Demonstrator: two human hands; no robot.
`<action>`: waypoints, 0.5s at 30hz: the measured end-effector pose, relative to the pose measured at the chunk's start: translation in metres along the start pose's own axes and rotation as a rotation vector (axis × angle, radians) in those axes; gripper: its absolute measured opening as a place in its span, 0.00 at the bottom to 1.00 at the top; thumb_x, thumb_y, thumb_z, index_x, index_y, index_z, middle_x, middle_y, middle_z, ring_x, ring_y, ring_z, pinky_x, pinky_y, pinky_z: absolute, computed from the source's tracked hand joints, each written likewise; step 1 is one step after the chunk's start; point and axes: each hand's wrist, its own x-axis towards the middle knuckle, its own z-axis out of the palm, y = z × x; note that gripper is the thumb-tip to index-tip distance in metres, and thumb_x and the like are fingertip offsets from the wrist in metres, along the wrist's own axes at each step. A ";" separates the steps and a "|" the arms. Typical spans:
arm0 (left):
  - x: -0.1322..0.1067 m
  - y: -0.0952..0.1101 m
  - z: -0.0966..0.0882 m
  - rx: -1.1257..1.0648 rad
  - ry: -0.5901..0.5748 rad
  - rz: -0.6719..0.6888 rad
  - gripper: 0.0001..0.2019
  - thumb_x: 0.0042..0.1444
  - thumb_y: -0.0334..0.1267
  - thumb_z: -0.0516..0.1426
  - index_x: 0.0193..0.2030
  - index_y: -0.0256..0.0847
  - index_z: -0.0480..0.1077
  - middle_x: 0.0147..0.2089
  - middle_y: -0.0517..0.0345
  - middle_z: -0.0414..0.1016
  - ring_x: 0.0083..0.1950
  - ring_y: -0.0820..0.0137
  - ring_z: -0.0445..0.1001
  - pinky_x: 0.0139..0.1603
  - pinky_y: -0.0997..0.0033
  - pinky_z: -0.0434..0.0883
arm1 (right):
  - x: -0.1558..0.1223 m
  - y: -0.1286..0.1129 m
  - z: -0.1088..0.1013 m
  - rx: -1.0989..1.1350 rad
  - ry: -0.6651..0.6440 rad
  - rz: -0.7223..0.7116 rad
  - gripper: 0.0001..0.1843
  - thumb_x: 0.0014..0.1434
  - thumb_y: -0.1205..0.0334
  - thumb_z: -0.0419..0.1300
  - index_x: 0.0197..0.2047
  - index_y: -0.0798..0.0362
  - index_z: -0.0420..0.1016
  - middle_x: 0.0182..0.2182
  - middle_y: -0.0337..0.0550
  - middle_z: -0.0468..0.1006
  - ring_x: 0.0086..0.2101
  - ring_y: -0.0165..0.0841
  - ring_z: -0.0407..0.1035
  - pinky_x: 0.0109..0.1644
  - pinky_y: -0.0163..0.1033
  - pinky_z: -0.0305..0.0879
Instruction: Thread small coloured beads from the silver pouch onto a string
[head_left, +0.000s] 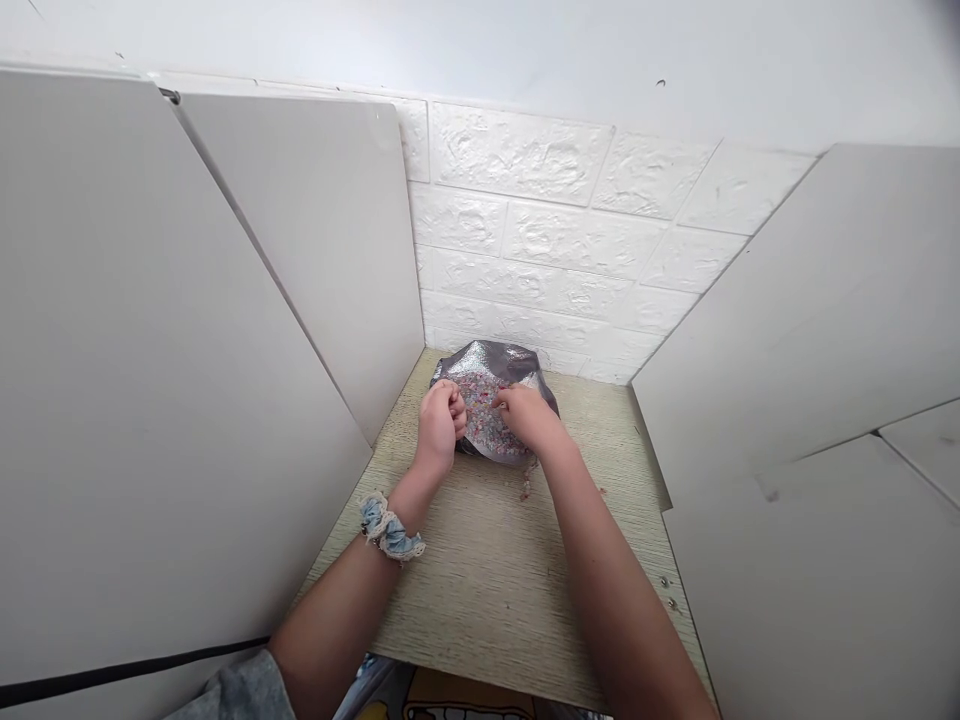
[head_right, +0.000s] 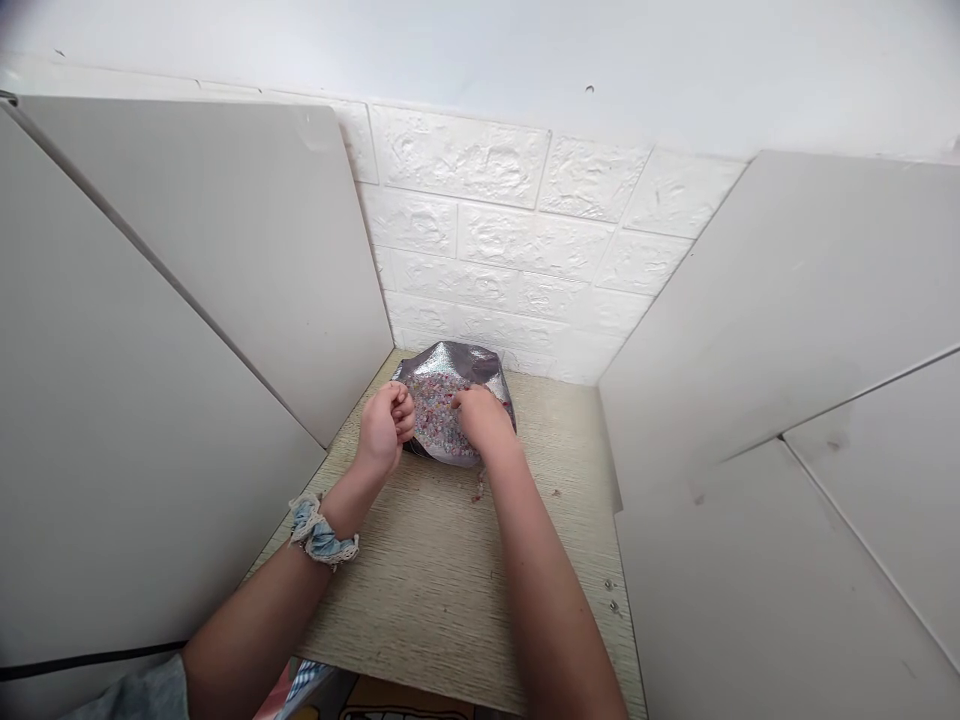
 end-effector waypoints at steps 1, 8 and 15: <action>0.000 0.000 0.001 0.010 0.005 -0.004 0.07 0.45 0.36 0.46 0.21 0.40 0.48 0.16 0.70 0.42 0.13 0.84 0.40 0.12 0.82 0.39 | 0.000 -0.002 0.002 -0.008 0.007 -0.001 0.15 0.54 0.70 0.46 0.40 0.51 0.71 0.39 0.46 0.69 0.40 0.32 0.64 0.42 0.33 0.55; -0.005 0.002 0.004 0.067 -0.004 0.010 0.08 0.44 0.34 0.47 0.21 0.39 0.49 0.16 0.69 0.43 0.14 0.84 0.41 0.13 0.82 0.41 | 0.002 -0.011 0.009 -0.092 -0.008 0.004 0.15 0.57 0.65 0.44 0.36 0.52 0.71 0.37 0.48 0.69 0.38 0.34 0.65 0.37 0.35 0.58; -0.004 0.002 0.004 0.099 -0.003 0.028 0.06 0.46 0.35 0.47 0.22 0.39 0.53 0.14 0.70 0.43 0.13 0.84 0.41 0.12 0.82 0.42 | 0.002 -0.012 0.012 -0.145 0.011 -0.002 0.14 0.57 0.64 0.44 0.35 0.53 0.70 0.36 0.48 0.70 0.36 0.34 0.66 0.36 0.36 0.59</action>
